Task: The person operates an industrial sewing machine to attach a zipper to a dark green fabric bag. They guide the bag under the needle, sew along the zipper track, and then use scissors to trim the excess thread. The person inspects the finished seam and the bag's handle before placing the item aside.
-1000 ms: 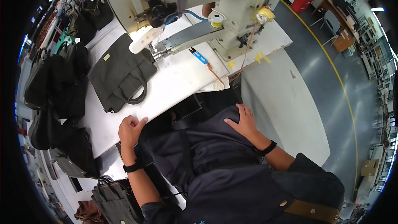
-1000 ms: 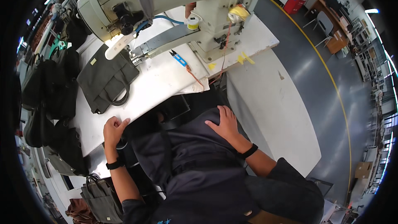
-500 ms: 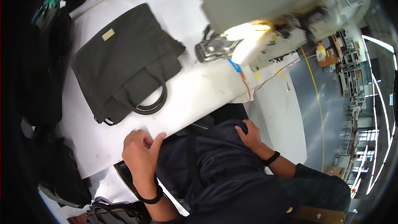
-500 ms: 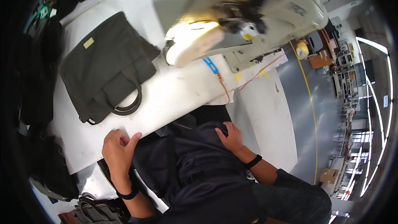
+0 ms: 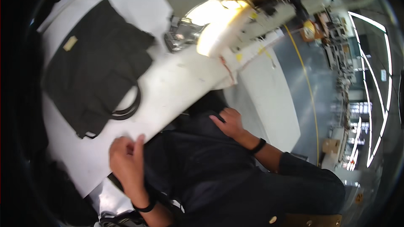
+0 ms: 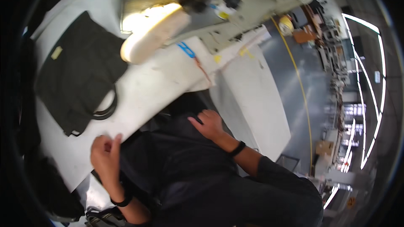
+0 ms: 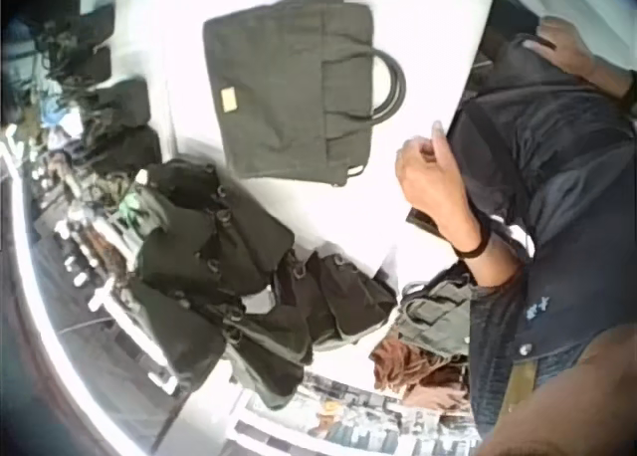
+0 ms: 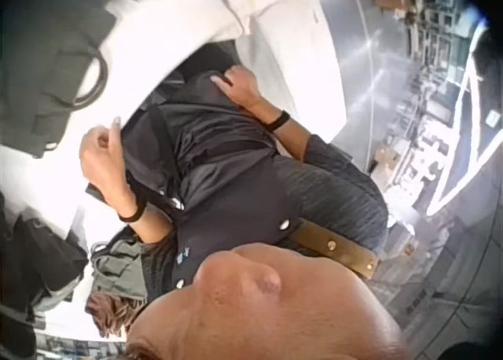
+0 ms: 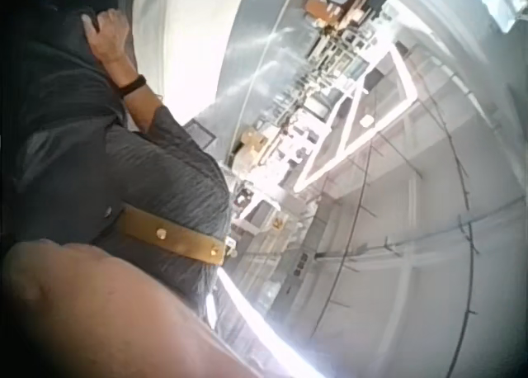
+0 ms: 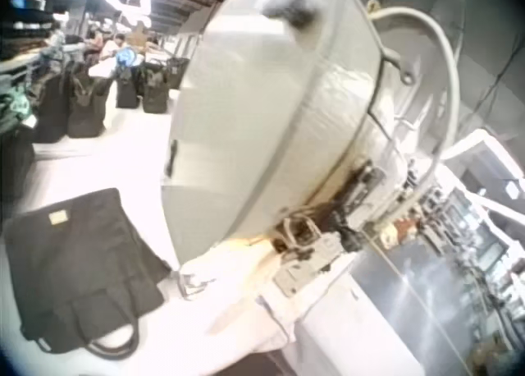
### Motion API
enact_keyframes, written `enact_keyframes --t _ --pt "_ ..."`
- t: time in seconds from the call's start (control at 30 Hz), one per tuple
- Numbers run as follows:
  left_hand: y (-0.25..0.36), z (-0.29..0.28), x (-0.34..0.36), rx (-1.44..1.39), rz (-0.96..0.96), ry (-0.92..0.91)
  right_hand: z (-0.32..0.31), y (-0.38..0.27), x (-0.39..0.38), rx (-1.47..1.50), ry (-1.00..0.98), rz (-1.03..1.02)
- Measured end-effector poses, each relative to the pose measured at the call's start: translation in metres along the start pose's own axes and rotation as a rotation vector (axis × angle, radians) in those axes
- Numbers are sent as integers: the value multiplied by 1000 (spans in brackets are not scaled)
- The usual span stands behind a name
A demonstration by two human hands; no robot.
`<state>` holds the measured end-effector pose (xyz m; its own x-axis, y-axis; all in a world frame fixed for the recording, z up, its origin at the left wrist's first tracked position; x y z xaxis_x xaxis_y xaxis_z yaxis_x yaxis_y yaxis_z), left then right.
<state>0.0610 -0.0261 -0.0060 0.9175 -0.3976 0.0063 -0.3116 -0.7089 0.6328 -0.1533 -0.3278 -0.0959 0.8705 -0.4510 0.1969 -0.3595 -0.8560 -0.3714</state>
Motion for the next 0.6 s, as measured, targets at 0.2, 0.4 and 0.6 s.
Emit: enact_keyframes --t 0.2,0.4,0.6 --pt "0 5 -5 44 10 7 -9 11 -23 -137 -35 72" --pt "-2 11 -8 74 22 20 -18 -10 -38 -235 -49 37" --pt "2 10 -9 81 61 40 -2 6 -51 -255 -157 44"
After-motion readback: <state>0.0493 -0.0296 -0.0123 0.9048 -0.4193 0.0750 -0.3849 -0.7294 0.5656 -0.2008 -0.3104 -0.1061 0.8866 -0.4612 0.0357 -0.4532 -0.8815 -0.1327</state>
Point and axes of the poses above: each hand's wrist, its own x-axis towards the middle knuckle, its own z-axis out of the palm, y = z × x, the point moved 6 cm from there along x, towards the middle knuckle, and after that the axes turned 8 degrees about z, right-handed, at the moved point
